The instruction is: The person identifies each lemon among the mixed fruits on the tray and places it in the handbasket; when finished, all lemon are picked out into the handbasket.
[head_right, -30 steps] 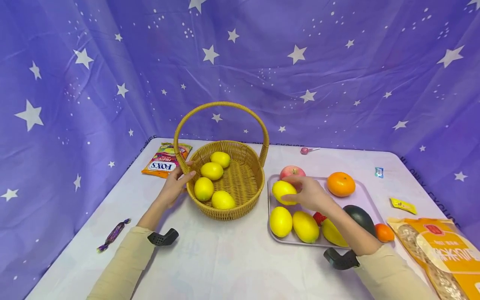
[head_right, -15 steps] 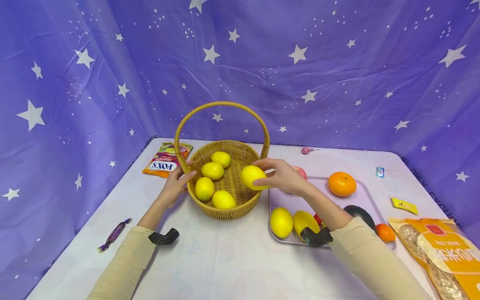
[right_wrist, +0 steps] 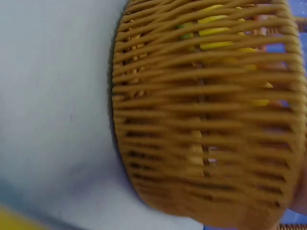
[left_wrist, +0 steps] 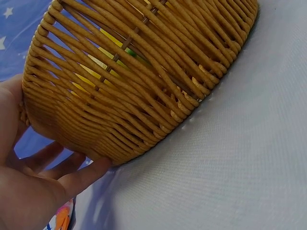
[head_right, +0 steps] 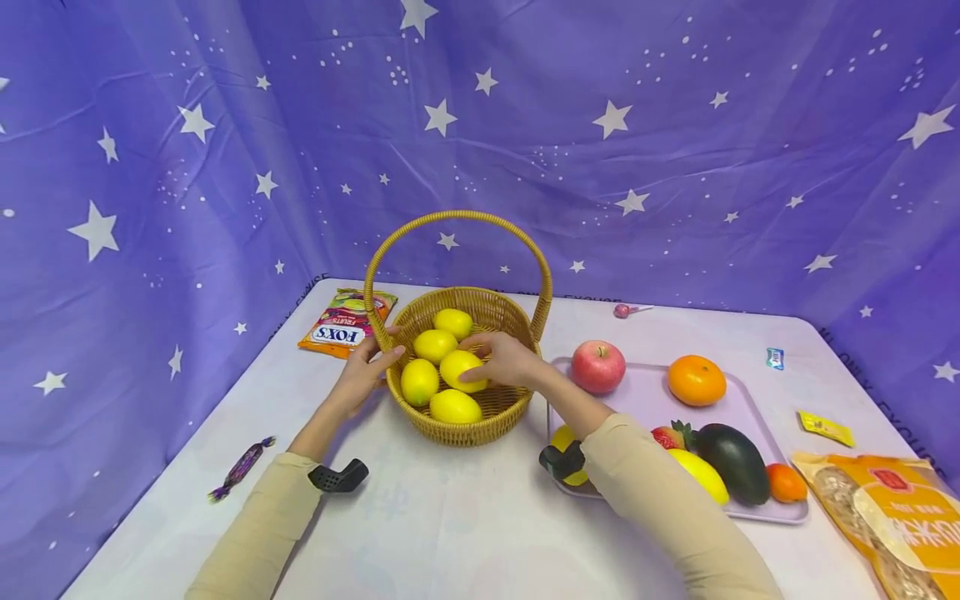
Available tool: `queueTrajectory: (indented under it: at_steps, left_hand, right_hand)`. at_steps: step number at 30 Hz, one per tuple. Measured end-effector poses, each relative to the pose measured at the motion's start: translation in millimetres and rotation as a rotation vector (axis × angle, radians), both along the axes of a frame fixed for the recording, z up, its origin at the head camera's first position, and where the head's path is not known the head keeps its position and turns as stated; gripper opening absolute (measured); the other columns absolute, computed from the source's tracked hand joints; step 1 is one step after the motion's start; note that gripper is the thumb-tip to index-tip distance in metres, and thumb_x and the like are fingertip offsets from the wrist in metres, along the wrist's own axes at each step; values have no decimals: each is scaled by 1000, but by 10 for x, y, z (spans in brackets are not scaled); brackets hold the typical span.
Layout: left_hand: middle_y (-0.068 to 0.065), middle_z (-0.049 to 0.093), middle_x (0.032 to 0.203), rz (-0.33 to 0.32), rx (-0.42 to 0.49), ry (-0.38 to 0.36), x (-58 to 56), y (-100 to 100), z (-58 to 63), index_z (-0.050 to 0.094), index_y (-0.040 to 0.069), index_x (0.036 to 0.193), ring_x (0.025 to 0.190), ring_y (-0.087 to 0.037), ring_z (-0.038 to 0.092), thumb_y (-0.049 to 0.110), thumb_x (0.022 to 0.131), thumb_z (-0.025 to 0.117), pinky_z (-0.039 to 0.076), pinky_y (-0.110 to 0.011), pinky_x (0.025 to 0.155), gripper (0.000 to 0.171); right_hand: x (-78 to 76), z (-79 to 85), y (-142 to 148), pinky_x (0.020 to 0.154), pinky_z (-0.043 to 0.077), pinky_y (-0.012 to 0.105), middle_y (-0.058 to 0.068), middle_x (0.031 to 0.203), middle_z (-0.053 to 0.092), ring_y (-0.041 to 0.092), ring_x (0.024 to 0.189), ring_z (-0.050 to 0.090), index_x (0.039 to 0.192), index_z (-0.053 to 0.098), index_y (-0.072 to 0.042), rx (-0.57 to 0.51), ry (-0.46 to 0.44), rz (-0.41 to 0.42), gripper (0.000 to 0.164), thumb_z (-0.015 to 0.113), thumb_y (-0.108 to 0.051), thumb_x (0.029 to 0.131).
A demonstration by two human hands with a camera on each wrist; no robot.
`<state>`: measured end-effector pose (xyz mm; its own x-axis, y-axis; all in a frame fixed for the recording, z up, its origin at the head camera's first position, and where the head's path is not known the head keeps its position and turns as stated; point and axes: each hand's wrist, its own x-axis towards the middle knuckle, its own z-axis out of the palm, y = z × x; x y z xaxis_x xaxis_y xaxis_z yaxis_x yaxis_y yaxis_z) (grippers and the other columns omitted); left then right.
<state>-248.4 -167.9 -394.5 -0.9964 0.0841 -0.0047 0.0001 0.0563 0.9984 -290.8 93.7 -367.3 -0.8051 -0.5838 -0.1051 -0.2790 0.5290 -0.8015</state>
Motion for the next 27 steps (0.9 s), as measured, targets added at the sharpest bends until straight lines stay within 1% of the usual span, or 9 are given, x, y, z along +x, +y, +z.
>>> queueTrajectory:
  at_steps: [6, 10, 13, 17, 21, 23, 25, 27]
  left_hand:
    - [-23, 33, 147, -1, -1, 5, -1, 5, -7, 37, 4, 147, 124, -40, 47, 16, 99, 56, 53, -44, 90, 53]
    - [-23, 33, 147, -2, 1, 4, -13, 7, -17, 38, 4, 147, 123, -40, 48, 16, 99, 56, 53, -44, 90, 52]
    - [-23, 33, 147, 6, 2, 0, -24, 9, -13, 39, 5, 146, 122, -40, 48, 16, 99, 56, 53, -43, 89, 51]
    - [-23, 33, 147, 17, 3, -7, -29, 17, 0, 40, 6, 146, 123, -39, 48, 16, 99, 56, 54, -41, 89, 51]
    - [-23, 34, 147, 19, -2, -10, -26, 17, 1, 40, 6, 146, 122, -39, 48, 16, 99, 56, 54, -40, 88, 51]
    - [-23, 34, 146, 18, -3, -11, -24, 14, -4, 40, 6, 146, 122, -39, 48, 16, 99, 56, 54, -40, 88, 51]
    - [-23, 34, 146, 14, -4, -9, -25, 10, -9, 39, 5, 146, 122, -39, 48, 16, 99, 56, 54, -39, 88, 51]
    - [-23, 34, 146, 9, -1, -4, -28, 7, -12, 39, 5, 146, 122, -39, 48, 16, 99, 56, 54, -40, 88, 51]
  right_hand:
    - [-61, -86, -127, 82, 56, 37, 21, 131, 52, 34, 124, 47, 133, 57, -8, 20, -35, -36, 53, 77, -20, 85]
    - [-82, -117, -129, 83, 56, 37, 23, 135, 49, 35, 125, 46, 136, 53, -7, 6, -106, -36, 56, 76, -19, 86]
    - [-86, -101, -115, 84, 56, 37, 24, 136, 46, 33, 122, 49, 138, 51, -8, -17, -157, -39, 57, 74, -16, 87]
    - [-101, -62, -70, 86, 55, 39, 24, 136, 45, 32, 117, 53, 138, 52, -8, -51, -213, -32, 53, 71, -10, 89]
    - [-114, 2, 13, 91, 52, 46, 25, 136, 45, 34, 117, 54, 138, 50, -4, -98, -266, 14, 50, 66, -5, 91]
    - [-114, 48, 78, 93, 50, 49, 26, 136, 45, 35, 117, 54, 140, 48, -1, -118, -282, 59, 50, 64, -5, 93]
    - [-102, 106, 163, 95, 48, 51, 27, 137, 44, 35, 117, 54, 141, 44, 0, -129, -282, 119, 51, 62, -7, 95]
    - [-76, 178, 263, 98, 46, 50, 25, 138, 45, 33, 117, 55, 142, 44, -1, -120, -259, 166, 52, 63, -10, 95]
